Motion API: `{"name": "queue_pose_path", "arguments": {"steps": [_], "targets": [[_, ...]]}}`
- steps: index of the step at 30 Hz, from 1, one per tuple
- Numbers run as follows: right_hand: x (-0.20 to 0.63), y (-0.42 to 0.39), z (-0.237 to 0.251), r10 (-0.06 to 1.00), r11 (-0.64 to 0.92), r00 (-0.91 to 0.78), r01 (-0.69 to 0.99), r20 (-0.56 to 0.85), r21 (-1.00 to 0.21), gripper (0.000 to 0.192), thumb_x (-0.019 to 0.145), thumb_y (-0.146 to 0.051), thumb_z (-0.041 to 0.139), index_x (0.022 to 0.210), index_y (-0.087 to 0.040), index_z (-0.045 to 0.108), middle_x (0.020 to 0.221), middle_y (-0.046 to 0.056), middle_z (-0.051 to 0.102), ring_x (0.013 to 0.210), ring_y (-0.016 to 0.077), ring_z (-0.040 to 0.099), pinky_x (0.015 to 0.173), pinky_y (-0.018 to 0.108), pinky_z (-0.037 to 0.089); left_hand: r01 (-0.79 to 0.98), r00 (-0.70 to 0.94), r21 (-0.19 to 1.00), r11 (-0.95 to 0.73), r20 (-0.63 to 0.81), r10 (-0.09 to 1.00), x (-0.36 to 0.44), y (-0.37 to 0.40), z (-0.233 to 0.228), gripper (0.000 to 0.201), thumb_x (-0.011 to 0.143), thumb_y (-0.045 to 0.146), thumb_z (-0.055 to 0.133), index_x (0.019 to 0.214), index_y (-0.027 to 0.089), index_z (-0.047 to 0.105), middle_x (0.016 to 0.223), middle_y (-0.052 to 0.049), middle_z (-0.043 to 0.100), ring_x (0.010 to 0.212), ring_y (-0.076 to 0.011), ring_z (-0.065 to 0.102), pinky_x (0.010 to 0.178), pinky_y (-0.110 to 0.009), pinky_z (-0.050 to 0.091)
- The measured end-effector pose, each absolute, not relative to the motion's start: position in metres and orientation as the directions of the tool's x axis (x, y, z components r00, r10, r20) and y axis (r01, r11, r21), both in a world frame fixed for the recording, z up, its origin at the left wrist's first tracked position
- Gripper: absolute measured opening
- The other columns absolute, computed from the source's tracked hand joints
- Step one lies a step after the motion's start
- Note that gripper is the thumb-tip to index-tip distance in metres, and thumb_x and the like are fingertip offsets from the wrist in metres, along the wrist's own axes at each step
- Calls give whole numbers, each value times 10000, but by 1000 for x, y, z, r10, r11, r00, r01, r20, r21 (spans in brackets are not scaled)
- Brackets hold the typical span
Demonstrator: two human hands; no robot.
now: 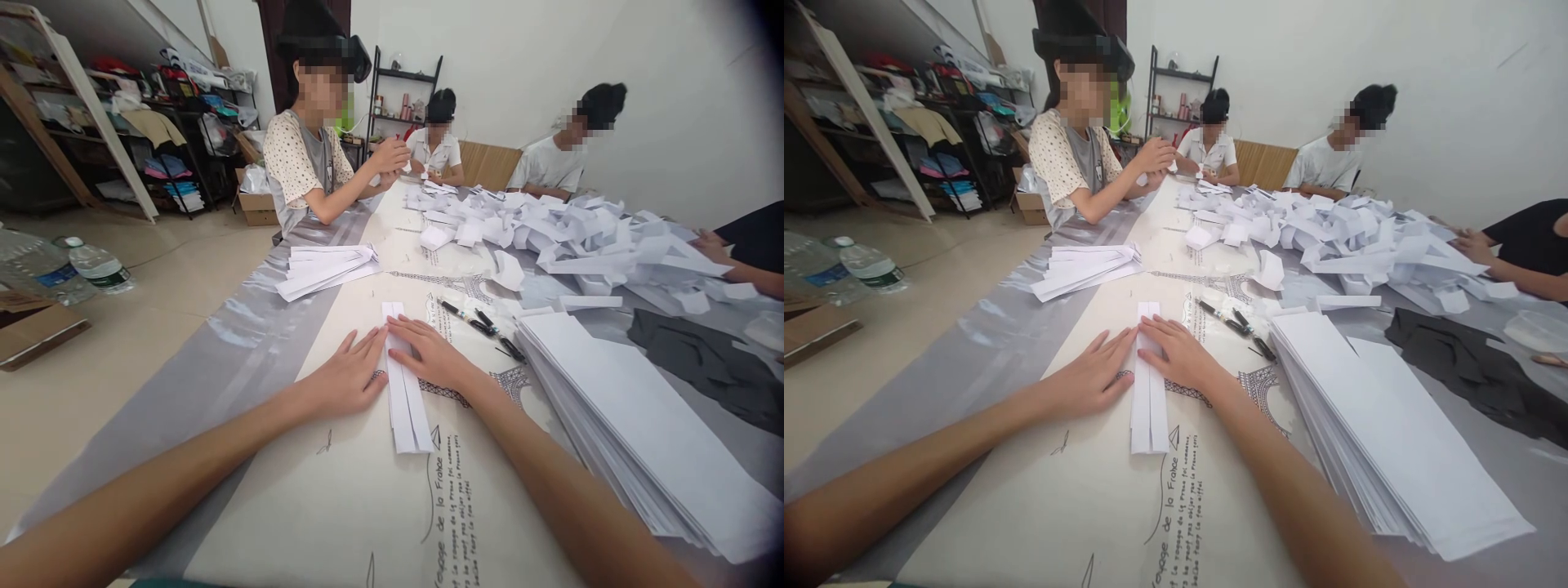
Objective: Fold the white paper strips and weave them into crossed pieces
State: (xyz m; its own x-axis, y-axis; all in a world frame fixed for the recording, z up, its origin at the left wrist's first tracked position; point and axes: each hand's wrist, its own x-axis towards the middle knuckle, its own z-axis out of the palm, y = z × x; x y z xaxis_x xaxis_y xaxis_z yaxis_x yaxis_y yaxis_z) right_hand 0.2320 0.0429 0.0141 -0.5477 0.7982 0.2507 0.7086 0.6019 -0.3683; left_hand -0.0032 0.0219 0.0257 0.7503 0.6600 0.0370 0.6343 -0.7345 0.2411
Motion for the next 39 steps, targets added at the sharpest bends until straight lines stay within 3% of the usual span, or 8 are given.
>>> {"name": "queue_pose_path", "arguments": {"steps": [5,16,34,39], "targets": [[233,43,14,794,607,-552,695,253,-386,557,1048,-486,468,1556,-260,448,1612,57,438,1523,290,352,1248,562,289,642,745,250,-725,21,667,-4,22,26,724,1079,444,231,1629,94,-86,1714,-175,42,1597,-242,65,1291,-445,38],[234,47,11,786,617,-562,681,258,-395,571,1039,-516,483,1562,-293,435,1610,34,443,1522,292,355,1247,569,293,622,753,238,-746,79,653,-5,24,21,743,1082,451,254,1631,139,-137,1712,-161,81,1589,-262,127,1283,-454,68],[231,45,13,806,588,-546,700,226,-405,574,1043,-508,465,1563,-267,435,1628,48,414,1535,282,328,1265,559,256,626,747,250,-739,79,660,-5,23,21,710,1076,440,276,1636,96,10,1702,-193,140,1587,-271,142,1287,-494,108],[230,44,11,809,585,-545,704,221,-404,567,1048,-508,455,1563,-270,432,1633,49,408,1540,284,317,1268,558,243,613,726,251,-750,197,659,-4,17,23,659,1064,402,335,1623,121,130,1687,-183,234,1578,-299,191,1275,-504,202]]}}
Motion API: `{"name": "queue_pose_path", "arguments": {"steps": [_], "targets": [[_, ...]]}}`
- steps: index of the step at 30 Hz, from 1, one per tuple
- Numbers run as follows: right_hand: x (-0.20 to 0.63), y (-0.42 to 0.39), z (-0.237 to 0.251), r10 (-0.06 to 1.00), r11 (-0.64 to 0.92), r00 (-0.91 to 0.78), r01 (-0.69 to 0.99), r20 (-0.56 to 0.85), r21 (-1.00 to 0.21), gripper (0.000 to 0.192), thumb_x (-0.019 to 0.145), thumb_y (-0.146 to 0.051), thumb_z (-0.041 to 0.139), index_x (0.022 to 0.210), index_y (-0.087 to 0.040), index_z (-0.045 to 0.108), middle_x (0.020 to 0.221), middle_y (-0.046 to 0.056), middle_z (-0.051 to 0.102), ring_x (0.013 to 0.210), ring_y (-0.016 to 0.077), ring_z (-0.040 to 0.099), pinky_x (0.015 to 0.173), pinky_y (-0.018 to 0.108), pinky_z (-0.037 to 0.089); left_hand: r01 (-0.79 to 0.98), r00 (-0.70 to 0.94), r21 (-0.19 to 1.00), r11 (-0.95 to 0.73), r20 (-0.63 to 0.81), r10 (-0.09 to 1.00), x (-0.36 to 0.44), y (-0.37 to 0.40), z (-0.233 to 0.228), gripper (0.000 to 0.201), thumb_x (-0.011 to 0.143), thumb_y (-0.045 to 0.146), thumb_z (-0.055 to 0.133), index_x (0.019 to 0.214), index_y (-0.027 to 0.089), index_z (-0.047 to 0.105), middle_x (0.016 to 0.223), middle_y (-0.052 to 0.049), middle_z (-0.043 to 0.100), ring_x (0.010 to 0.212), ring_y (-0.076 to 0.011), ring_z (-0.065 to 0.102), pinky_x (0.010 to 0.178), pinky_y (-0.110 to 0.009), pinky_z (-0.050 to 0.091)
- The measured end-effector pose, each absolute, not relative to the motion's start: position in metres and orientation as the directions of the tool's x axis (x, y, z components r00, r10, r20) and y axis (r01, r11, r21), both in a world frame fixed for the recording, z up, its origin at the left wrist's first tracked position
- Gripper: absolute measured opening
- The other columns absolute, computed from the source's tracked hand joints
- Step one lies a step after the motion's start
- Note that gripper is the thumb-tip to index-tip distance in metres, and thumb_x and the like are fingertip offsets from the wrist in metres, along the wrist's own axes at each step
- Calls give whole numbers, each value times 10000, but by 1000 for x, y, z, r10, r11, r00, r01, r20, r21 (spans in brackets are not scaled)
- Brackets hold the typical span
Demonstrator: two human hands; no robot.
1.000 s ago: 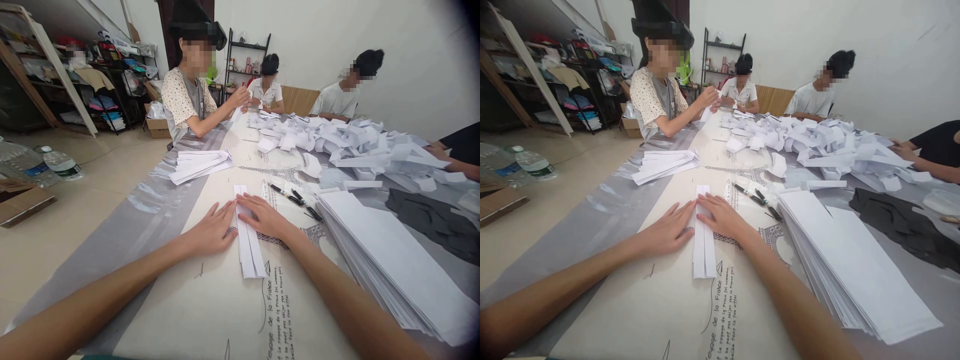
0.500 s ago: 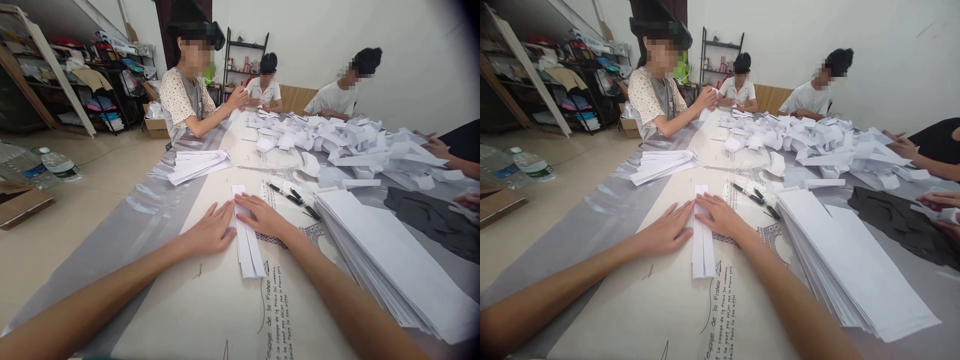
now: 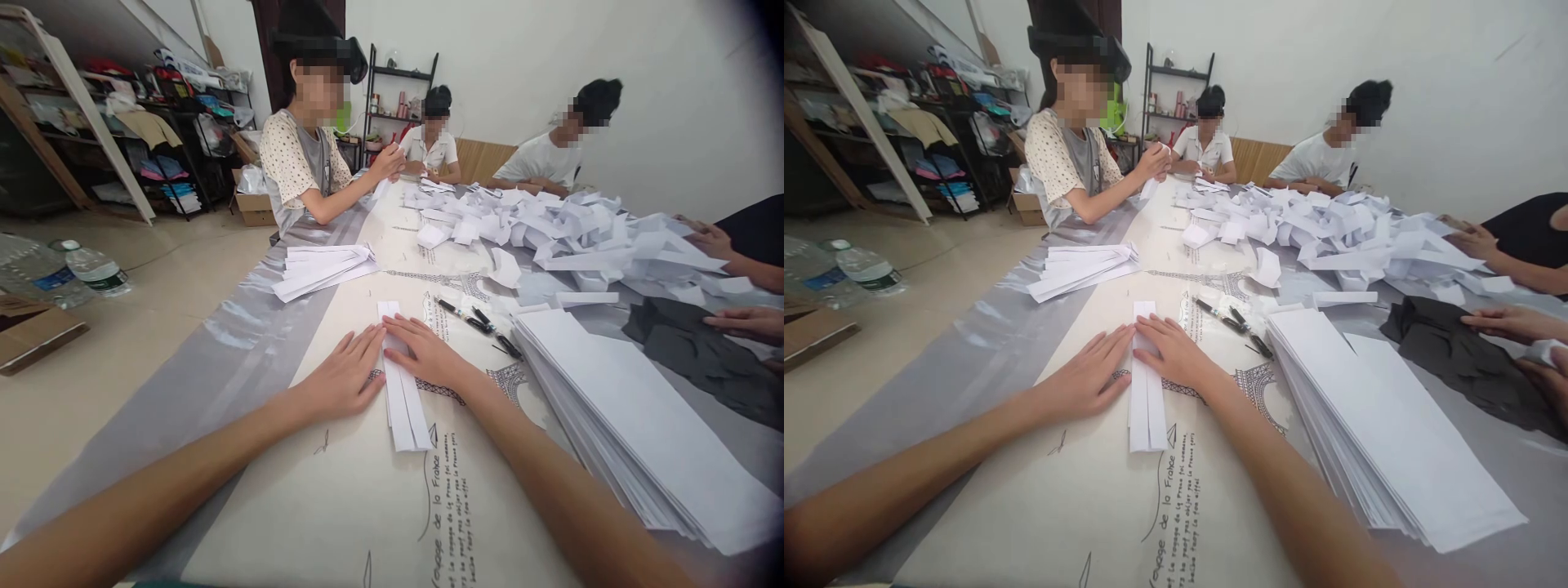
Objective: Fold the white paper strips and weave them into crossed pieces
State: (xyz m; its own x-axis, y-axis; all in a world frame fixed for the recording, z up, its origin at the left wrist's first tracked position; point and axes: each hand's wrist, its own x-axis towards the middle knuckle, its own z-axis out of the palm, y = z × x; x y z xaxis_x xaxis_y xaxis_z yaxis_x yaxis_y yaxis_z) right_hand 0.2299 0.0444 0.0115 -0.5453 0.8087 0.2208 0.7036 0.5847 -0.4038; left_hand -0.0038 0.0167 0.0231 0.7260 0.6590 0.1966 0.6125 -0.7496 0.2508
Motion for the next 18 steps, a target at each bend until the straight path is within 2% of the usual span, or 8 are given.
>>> {"name": "queue_pose_path", "arguments": {"steps": [3,5,9,13,18], "targets": [[230,44,11,811,582,-537,706,230,-403,557,1053,-508,446,1555,-266,442,1631,49,413,1537,280,324,1269,553,243,586,713,284,-759,264,649,-3,14,25,612,1051,378,376,1595,146,220,1645,-186,327,1534,-302,307,1247,-493,288],[229,44,11,814,579,-533,708,231,-405,554,1053,-509,447,1554,-272,444,1629,47,415,1537,279,326,1269,553,241,587,702,319,-744,259,664,-4,15,26,600,1045,392,396,1577,153,257,1620,-190,361,1505,-311,352,1228,-498,325],[228,45,11,820,569,-529,717,216,-404,561,1053,-510,442,1559,-267,436,1634,49,406,1543,272,311,1274,546,230,628,688,358,-691,159,708,-6,17,26,663,1044,448,385,1593,118,214,1653,-204,288,1554,-332,237,1249,-521,270],[227,45,10,824,563,-529,723,203,-401,581,1053,-520,426,1569,-255,419,1641,57,393,1550,271,294,1278,549,217,645,677,386,-659,113,728,-6,19,26,696,1041,480,377,1610,133,177,1683,-181,229,1588,-341,99,1264,-534,218],[228,44,9,823,564,-531,723,201,-399,587,1057,-531,404,1584,-271,391,1651,54,376,1558,270,272,1279,551,211,640,674,389,-663,131,727,-7,19,23,683,1040,490,400,1604,165,194,1666,-178,269,1585,-341,119,1256,-540,229]]}}
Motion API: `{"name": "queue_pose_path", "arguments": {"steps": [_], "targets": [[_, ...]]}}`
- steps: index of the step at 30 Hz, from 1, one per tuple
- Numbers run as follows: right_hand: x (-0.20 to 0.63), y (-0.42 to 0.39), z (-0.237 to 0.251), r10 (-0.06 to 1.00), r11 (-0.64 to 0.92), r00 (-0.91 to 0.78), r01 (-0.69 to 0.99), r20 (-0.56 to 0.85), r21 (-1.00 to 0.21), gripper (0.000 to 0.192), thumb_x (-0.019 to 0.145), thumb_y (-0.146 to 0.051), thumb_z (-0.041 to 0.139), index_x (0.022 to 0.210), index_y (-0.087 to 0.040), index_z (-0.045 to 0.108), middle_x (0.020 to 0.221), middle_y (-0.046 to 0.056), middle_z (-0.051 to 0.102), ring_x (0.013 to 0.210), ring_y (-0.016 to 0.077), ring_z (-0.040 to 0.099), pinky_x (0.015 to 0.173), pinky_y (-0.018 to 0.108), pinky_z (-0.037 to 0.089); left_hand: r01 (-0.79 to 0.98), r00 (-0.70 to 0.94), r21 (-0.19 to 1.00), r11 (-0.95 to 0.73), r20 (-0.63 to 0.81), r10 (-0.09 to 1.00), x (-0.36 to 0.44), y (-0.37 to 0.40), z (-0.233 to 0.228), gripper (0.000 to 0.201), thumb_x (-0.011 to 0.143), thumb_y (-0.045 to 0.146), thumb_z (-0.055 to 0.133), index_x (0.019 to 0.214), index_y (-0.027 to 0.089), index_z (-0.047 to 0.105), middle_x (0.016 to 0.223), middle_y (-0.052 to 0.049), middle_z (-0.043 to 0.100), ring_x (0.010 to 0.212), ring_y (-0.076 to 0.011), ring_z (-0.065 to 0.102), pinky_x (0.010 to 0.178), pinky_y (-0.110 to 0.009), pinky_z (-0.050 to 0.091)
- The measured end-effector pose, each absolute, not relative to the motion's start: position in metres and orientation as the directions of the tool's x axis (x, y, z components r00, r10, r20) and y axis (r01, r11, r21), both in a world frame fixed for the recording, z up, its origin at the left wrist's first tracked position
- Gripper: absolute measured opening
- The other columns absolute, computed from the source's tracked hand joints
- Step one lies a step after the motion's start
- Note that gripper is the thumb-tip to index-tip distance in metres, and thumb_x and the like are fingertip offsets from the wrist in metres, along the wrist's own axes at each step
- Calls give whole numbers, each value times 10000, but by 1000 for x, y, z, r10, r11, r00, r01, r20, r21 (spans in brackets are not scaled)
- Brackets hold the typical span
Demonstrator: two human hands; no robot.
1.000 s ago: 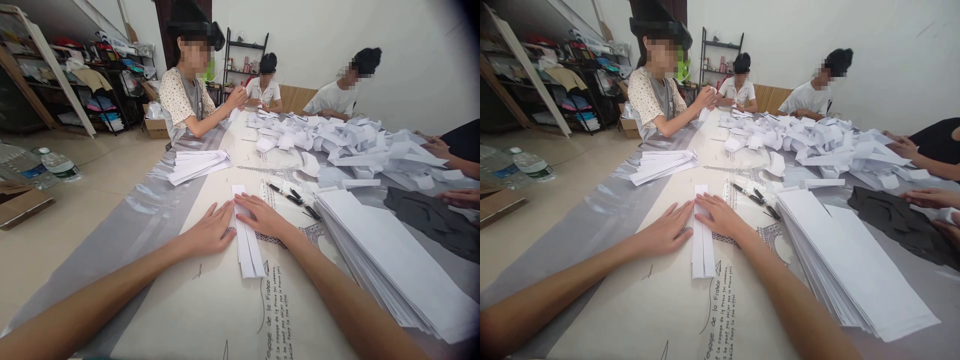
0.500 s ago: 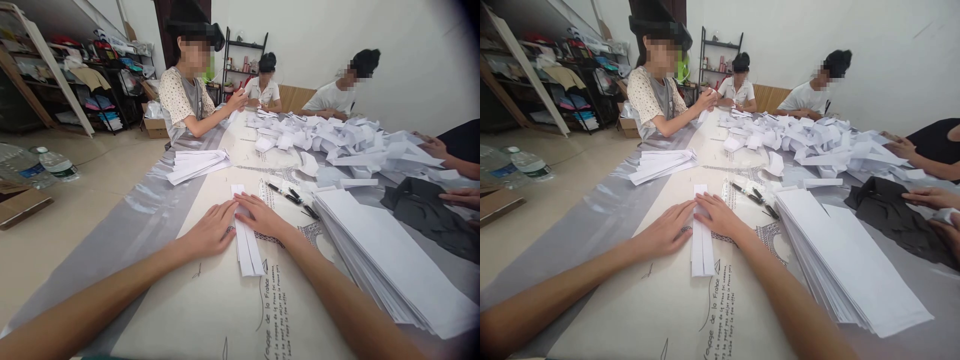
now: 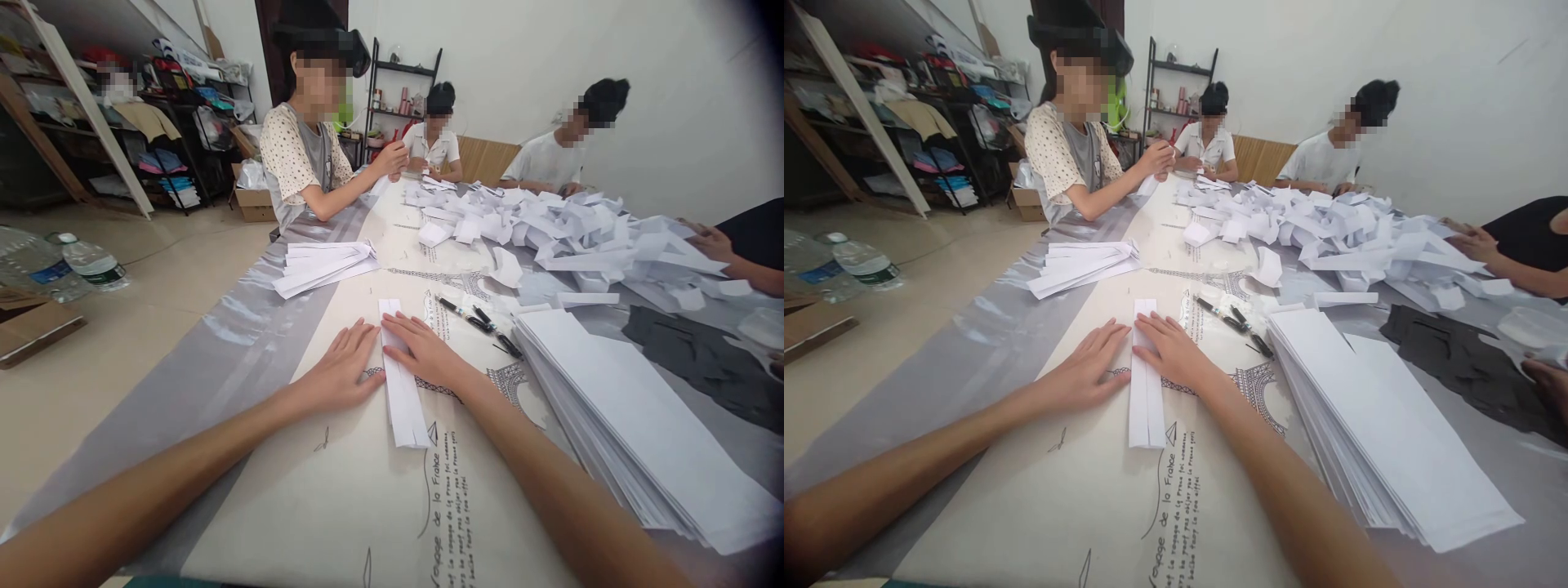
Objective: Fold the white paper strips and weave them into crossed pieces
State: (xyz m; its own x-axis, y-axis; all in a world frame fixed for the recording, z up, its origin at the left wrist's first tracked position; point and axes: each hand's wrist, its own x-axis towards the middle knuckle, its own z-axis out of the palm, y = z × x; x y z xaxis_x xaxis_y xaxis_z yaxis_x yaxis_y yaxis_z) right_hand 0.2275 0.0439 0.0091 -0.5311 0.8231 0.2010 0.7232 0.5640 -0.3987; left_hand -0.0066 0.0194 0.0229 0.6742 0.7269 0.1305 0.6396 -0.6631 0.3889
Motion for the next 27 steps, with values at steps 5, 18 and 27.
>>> {"name": "queue_pose_path", "arguments": {"steps": [5,18,27], "targets": [[228,44,8,819,568,-540,719,193,-400,585,1063,-543,385,1581,-272,388,1656,50,369,1560,269,265,1283,539,202,615,656,308,-726,312,688,-8,13,29,475,1030,401,476,1438,161,436,1526,-208,435,1425,-359,425,1140,-538,398],[228,48,7,837,535,-520,711,171,-457,621,1033,-538,465,1592,-294,352,1653,58,375,1564,283,253,1281,563,185,165,920,-128,-978,378,106,8,-22,37,290,1036,346,522,831,163,617,784,-48,633,667,-188,564,592,-332,437],[246,31,52,861,493,-399,499,316,-713,490,993,-475,560,1454,-310,542,1536,54,533,1426,258,482,1185,483,406,254,839,-80,-964,514,179,17,-23,30,309,977,168,480,675,183,545,614,4,554,542,-137,515,488,-300,337]]}}
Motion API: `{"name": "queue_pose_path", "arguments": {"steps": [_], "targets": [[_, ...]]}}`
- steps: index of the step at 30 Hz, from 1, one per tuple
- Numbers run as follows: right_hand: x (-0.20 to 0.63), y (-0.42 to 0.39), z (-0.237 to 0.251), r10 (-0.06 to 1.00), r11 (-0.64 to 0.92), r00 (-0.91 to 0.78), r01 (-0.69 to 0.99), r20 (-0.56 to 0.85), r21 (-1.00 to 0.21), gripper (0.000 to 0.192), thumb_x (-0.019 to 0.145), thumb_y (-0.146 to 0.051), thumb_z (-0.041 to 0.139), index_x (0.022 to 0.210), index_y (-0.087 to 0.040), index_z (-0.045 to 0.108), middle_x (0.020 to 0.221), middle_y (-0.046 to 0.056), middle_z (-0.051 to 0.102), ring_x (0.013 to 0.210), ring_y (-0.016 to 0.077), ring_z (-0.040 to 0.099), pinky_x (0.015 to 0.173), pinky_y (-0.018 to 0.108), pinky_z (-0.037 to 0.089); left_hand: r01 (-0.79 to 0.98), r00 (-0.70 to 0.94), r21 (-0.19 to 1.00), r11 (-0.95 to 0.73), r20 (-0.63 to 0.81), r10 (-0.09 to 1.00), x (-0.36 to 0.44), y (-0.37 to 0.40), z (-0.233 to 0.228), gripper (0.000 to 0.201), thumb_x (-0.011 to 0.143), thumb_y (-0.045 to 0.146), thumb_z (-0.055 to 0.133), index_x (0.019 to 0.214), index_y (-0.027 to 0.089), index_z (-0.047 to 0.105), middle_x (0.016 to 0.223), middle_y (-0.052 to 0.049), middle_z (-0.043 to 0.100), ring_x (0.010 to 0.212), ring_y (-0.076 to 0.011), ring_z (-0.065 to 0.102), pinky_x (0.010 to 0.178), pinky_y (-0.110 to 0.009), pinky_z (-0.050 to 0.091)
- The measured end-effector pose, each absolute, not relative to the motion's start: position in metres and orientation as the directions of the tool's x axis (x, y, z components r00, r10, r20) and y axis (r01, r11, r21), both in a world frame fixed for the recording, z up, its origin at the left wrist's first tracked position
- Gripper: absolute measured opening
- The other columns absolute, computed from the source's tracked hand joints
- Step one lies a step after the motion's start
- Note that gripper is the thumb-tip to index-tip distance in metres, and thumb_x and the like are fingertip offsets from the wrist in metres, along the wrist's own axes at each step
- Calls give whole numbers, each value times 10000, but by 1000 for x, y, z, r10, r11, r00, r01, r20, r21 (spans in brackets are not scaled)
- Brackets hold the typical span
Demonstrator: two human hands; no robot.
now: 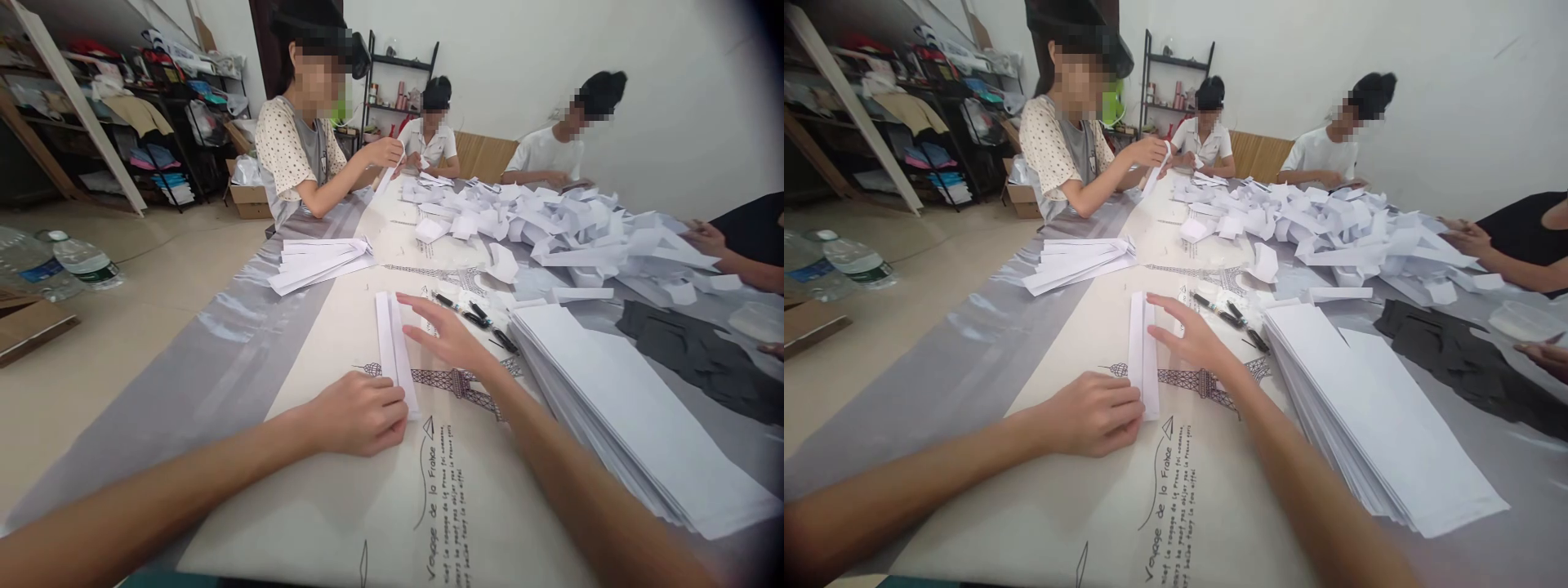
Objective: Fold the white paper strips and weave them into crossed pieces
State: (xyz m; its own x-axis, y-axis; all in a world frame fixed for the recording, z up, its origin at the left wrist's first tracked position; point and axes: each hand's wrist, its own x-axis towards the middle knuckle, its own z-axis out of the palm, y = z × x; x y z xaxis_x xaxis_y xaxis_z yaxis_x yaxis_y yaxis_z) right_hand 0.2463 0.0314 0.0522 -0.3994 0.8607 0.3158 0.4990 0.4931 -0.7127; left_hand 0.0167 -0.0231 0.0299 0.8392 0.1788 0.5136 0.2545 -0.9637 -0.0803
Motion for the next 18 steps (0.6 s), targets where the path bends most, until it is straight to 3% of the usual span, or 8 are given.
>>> {"name": "queue_pose_path", "arguments": {"steps": [3,6,9,14,18], "targets": [[255,-2,74,789,462,-602,449,123,-765,266,986,-429,597,1180,-285,707,1194,43,722,1081,223,682,941,407,569,259,825,10,-966,519,226,16,-20,31,300,960,165,484,666,187,540,608,11,566,558,-135,533,489,-303,336],[255,-35,75,730,429,-682,503,-40,-750,196,881,-400,760,1006,-254,724,967,20,722,840,187,668,785,352,578,249,823,46,-967,517,236,16,-19,32,259,957,177,501,706,180,568,637,8,596,576,-136,549,491,-309,338],[251,-50,63,762,437,-648,513,1,-739,99,937,-330,702,891,-244,717,979,28,698,825,173,658,776,345,572,253,836,71,-965,486,255,14,-20,36,255,971,200,507,726,181,575,662,3,608,591,-135,555,505,-304,350],[251,-51,51,772,471,-633,518,51,-714,143,972,-327,669,867,-249,726,1004,26,713,807,166,669,749,338,568,227,888,92,-970,390,244,7,-17,41,285,983,407,579,803,187,599,745,-11,623,651,-159,559,535,-311,400],[252,-58,50,778,542,-617,566,117,-621,178,1010,-340,615,897,-250,720,964,29,717,797,179,661,747,357,559,205,904,102,-974,362,228,3,-13,38,197,1018,275,529,878,183,633,862,-26,662,725,-167,572,599,-314,435]]}}
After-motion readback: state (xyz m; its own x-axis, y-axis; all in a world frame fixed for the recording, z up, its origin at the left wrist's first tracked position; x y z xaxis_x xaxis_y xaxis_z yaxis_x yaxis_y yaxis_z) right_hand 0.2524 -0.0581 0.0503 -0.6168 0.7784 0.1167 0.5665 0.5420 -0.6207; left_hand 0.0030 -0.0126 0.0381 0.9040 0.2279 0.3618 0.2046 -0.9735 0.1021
